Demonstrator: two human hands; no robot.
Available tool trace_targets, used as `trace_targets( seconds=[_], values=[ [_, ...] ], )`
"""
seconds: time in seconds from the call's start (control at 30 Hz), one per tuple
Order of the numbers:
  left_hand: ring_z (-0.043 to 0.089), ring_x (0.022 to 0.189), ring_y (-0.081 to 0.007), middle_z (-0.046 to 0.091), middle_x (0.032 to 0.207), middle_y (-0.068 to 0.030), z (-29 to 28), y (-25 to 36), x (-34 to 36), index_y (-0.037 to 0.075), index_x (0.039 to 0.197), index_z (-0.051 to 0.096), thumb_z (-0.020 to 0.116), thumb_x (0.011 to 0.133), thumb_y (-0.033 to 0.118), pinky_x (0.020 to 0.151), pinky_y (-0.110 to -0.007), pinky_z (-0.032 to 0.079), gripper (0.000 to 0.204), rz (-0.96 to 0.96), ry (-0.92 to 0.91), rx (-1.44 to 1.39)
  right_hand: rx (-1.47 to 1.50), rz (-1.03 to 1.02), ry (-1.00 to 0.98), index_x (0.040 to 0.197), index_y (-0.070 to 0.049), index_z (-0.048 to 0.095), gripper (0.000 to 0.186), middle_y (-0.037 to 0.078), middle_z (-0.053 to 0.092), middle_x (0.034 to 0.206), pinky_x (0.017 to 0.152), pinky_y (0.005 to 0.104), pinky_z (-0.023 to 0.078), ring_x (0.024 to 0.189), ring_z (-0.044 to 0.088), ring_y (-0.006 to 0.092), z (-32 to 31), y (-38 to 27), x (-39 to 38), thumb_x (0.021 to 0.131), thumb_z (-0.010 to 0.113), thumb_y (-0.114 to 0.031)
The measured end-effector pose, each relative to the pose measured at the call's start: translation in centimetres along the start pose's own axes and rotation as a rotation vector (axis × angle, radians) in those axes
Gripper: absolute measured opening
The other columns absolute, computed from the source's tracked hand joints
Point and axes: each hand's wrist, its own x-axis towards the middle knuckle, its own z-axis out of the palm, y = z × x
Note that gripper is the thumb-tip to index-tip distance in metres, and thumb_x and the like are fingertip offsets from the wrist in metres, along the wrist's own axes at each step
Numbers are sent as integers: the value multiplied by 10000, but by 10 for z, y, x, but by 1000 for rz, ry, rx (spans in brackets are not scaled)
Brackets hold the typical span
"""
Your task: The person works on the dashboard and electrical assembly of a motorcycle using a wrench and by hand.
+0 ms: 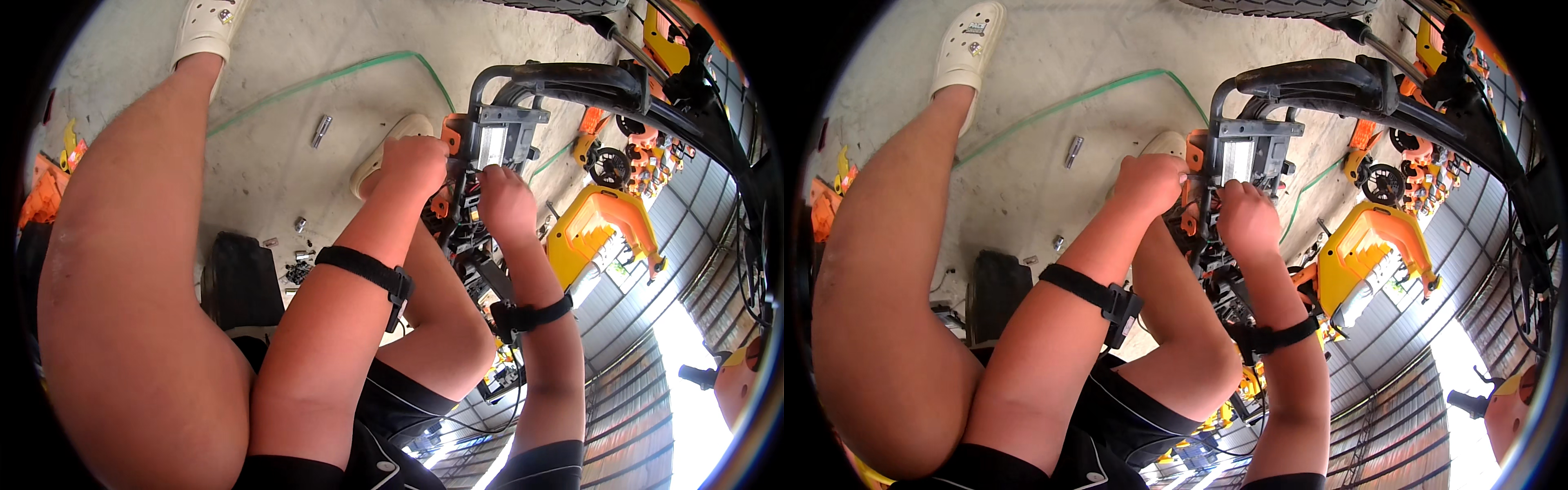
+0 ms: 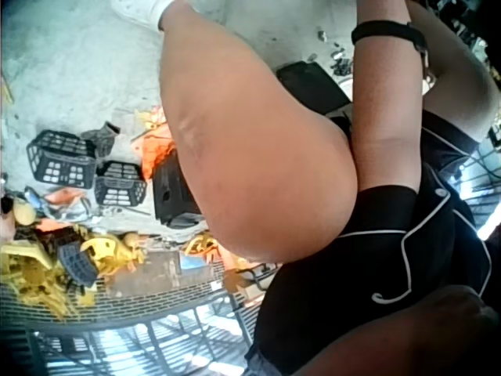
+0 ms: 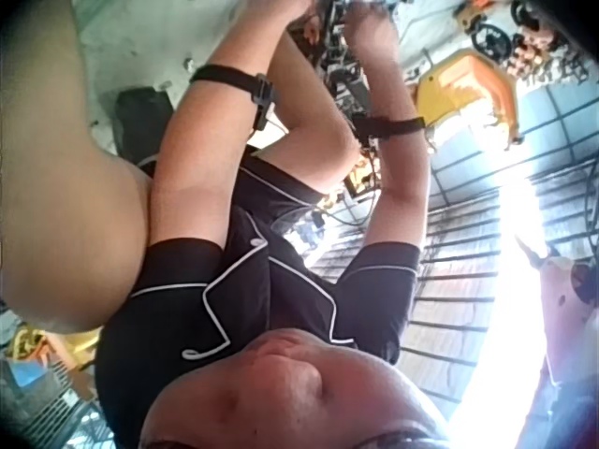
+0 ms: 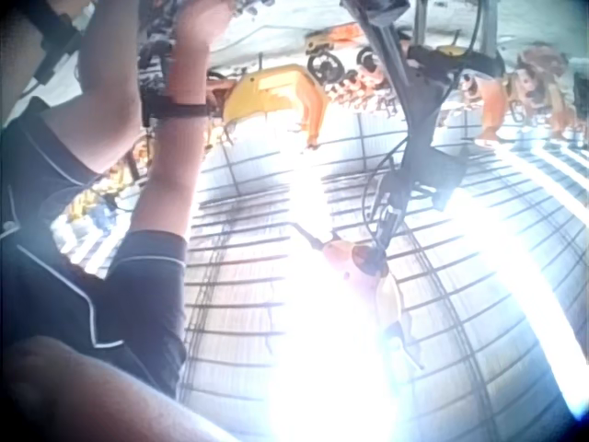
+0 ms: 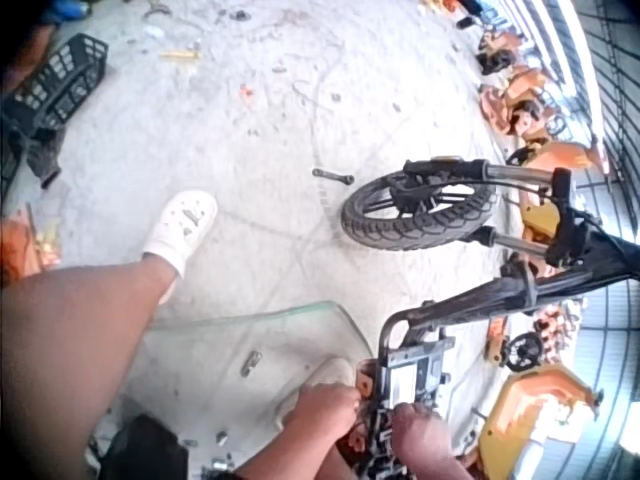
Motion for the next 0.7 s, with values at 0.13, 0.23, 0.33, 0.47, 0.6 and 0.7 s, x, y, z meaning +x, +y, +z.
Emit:
trace_targets(
  seconds=[0.13, 0.23, 0.33, 0.47, 0.6, 0.7],
  values=[
    [660, 906, -282, 700, 864, -69, 5, -2, -5, 182, 890, 726, 609, 906, 227, 812, -454, 443, 127, 26, 63, 7, 248, 219, -283, 860, 7, 650, 283, 262, 655, 840, 745, 521, 507, 828, 632, 466, -7, -5, 16, 948, 523, -229],
    [664, 911, -289, 707, 891, -62, 11, 2, -10, 180, 906, 728, 611, 911, 242, 782, -460, 468, 133, 15, 83, -8, 311, 215, -511, 827, 11, 683, 330, 256, 667, 885, 777, 512, 511, 875, 632, 465, -3, 14, 34, 932, 530, -262],
    [668, 926, -298, 713, 928, -59, 14, 4, -16, 195, 957, 733, 596, 926, 257, 786, -466, 497, 153, -57, 89, -24, 138, 246, -519, 854, -21, 710, 316, 218, 694, 908, 790, 486, 530, 897, 662, 421, -8, 4, 37, 923, 538, -277],
    [678, 962, -298, 721, 975, -61, 5, 9, -20, 265, 1042, 733, 568, 946, 287, 790, -455, 527, 193, -225, -49, -32, -127, 324, -481, 919, -76, 726, 261, 154, 729, 949, 795, 452, 553, 911, 700, 346, -27, -31, 32, 909, 555, -273],
    [692, 958, -289, 727, 990, -48, -4, 12, -23, 326, 1077, 726, 548, 953, 307, 738, -442, 533, 218, -273, -187, -11, -406, 50, -324, 838, -93, 663, 117, 96, 715, 819, 758, 395, 532, 827, 702, 280, -18, -29, 20, 850, 579, -173],
    [698, 921, -285, 727, 978, -41, 11, 5, -20, 312, 1064, 725, 541, 952, 304, 734, -438, 526, 217, -211, -150, -16, -499, -175, -196, 830, -102, 628, 75, 54, 668, 788, 745, 361, 480, 797, 660, 235, -12, -19, 12, 825, 563, -139]
  ],
)
